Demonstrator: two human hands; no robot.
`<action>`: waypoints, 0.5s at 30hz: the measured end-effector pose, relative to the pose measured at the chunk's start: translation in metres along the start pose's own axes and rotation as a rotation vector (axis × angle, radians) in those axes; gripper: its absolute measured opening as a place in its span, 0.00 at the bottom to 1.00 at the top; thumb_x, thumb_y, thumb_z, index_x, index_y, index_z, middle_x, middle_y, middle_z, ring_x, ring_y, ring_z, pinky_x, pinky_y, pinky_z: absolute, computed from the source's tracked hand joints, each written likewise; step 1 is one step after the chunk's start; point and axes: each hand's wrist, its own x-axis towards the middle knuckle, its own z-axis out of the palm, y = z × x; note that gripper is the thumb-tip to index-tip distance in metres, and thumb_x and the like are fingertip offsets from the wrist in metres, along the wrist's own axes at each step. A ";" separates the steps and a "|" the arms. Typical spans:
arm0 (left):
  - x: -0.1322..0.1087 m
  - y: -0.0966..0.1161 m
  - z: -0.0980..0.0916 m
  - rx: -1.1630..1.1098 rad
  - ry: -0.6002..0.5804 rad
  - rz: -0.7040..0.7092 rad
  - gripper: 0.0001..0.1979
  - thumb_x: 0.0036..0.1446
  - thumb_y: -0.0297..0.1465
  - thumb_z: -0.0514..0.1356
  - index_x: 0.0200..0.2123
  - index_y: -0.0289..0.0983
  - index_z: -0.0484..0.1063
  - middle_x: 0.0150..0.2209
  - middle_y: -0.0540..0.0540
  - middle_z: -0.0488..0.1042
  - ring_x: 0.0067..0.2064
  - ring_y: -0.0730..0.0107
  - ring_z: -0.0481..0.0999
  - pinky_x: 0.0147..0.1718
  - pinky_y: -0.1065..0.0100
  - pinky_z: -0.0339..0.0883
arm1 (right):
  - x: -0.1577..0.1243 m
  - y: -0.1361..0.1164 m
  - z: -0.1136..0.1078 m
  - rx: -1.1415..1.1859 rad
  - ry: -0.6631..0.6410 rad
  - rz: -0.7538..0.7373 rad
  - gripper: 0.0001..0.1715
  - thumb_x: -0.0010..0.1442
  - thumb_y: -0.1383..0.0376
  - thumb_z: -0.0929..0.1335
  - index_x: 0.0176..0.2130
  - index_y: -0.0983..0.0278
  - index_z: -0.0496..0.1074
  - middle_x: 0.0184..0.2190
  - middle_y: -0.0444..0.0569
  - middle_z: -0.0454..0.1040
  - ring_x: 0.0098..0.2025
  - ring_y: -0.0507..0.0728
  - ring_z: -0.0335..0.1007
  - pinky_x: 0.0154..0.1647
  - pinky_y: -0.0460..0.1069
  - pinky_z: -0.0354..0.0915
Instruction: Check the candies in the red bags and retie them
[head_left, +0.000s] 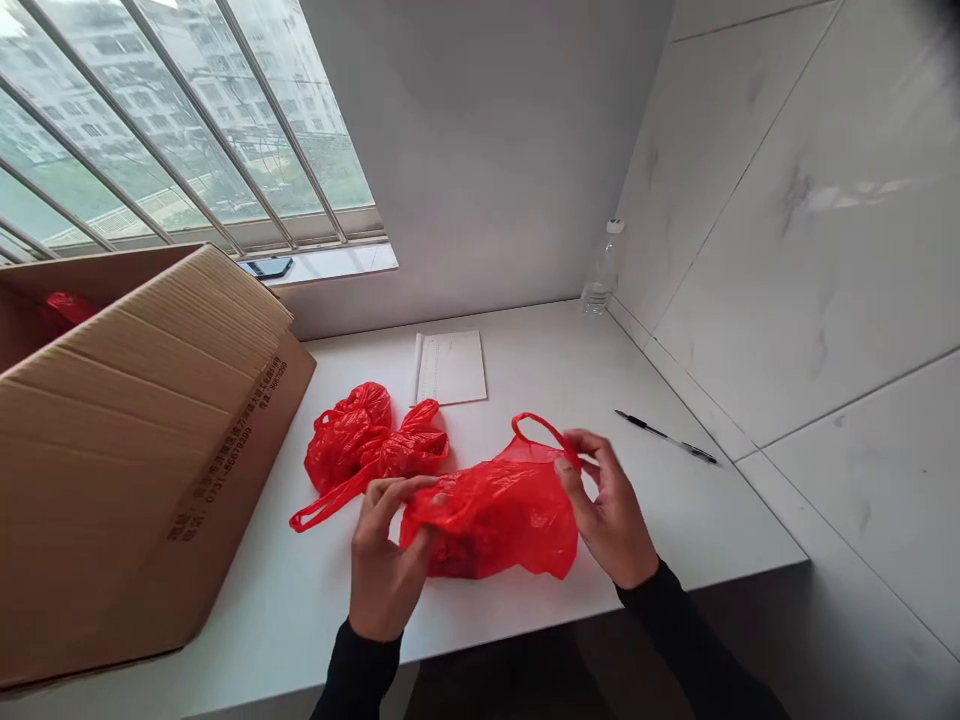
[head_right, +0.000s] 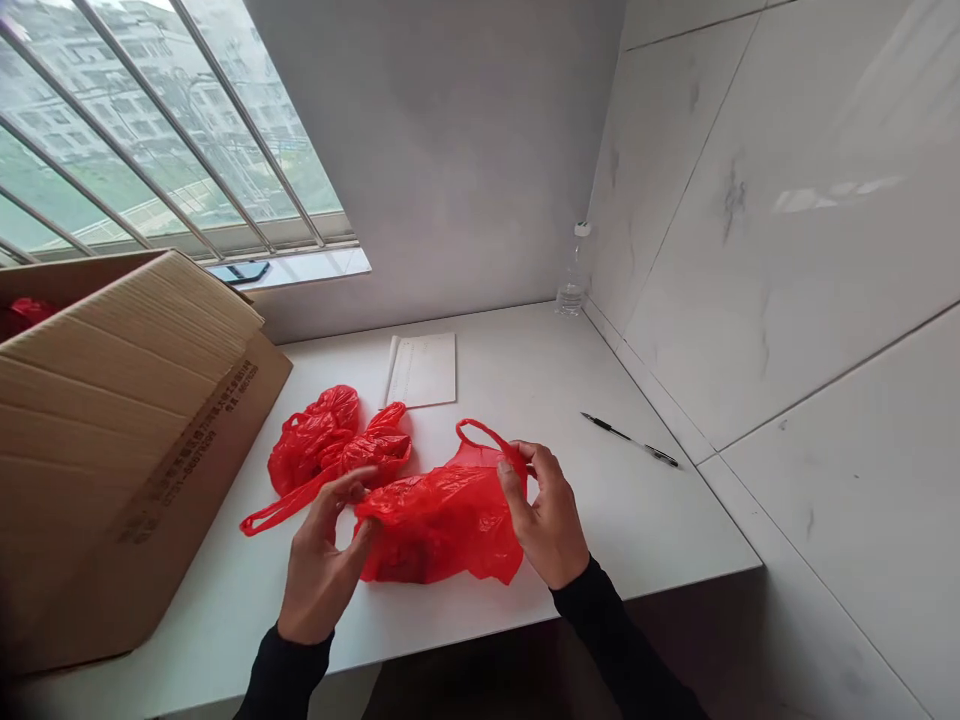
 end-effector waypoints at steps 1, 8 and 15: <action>-0.002 0.003 -0.001 0.034 0.033 0.074 0.12 0.55 0.33 0.64 0.45 0.43 0.76 0.42 0.47 0.70 0.47 0.62 0.71 0.48 0.61 0.67 | -0.005 -0.008 0.000 -0.017 0.081 -0.066 0.19 0.65 0.57 0.66 0.54 0.58 0.66 0.54 0.52 0.69 0.55 0.61 0.67 0.57 0.61 0.66; -0.032 0.015 -0.041 -0.117 0.168 0.016 0.06 0.54 0.36 0.67 0.36 0.46 0.82 0.36 0.48 0.78 0.38 0.65 0.72 0.38 0.67 0.66 | -0.024 -0.048 0.016 -0.317 -0.085 -0.646 0.28 0.64 0.68 0.65 0.62 0.55 0.60 0.53 0.51 0.69 0.56 0.61 0.66 0.59 0.62 0.64; -0.038 0.017 -0.060 -0.667 0.185 -0.496 0.18 0.42 0.47 0.71 0.35 0.44 0.81 0.33 0.49 0.80 0.34 0.67 0.77 0.36 0.69 0.76 | -0.037 -0.053 0.036 -0.559 -0.552 -0.528 0.22 0.70 0.52 0.61 0.51 0.63 0.72 0.39 0.49 0.78 0.41 0.58 0.74 0.45 0.54 0.70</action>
